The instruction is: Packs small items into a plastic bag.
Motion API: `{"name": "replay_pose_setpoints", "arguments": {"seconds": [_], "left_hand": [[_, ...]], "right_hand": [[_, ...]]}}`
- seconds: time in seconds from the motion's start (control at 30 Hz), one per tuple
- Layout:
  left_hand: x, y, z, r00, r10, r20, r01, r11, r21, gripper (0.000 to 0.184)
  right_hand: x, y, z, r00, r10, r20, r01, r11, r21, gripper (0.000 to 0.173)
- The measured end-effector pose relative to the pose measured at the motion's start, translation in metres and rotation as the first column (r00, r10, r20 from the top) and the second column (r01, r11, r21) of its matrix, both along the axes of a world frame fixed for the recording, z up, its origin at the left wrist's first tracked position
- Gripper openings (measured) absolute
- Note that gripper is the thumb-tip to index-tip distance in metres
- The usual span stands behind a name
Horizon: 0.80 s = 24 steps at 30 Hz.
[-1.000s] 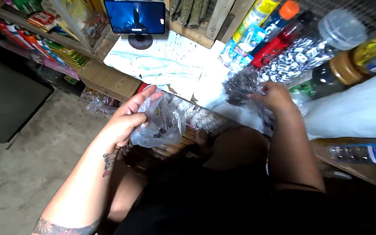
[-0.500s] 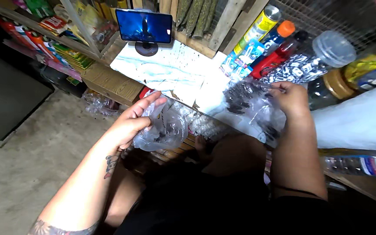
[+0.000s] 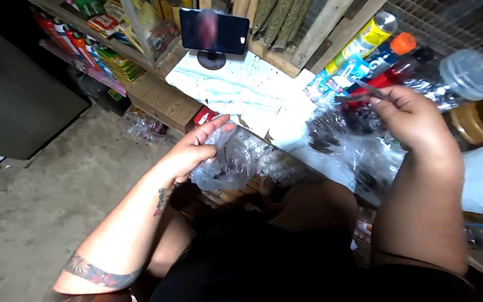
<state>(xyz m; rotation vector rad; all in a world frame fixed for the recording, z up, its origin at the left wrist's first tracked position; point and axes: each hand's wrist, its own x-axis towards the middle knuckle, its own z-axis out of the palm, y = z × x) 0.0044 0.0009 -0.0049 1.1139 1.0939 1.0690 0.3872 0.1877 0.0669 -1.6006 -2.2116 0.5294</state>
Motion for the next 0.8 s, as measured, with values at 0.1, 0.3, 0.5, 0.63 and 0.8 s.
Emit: {"name": "replay_pose_setpoints", "arguments": {"seconds": [0.1,0.3,0.5,0.63,0.8], "left_hand": [[0.0,0.0,0.0,1.0,-0.015,-0.011,0.015,1.0,0.005,0.079],[0.001,0.0,0.0,0.999,-0.02,-0.034,0.02,1.0,0.013,0.079],[0.002,0.0,0.0,1.0,-0.024,-0.013,0.024,1.0,0.019,0.077],[0.001,0.001,0.002,0.999,-0.033,-0.007,0.033,0.999,0.012,0.078],[0.004,0.003,0.001,0.999,-0.044,0.002,0.044,0.999,0.021,0.079]], "right_hand": [[-0.028,-0.019,0.009,0.983,0.175,0.054,-0.175,0.985,-0.001,0.032],[-0.094,-0.048,-0.006,0.821,0.552,0.144,-0.555,0.832,-0.019,0.022],[-0.164,-0.07,-0.048,0.647,0.688,0.33,-0.564,0.722,-0.401,0.027],[-0.199,-0.086,-0.105,0.533,0.64,0.554,-0.433,0.768,-0.472,0.026],[-0.224,-0.131,-0.152,0.54,0.587,0.603,-0.365,0.809,-0.461,0.02]]}}
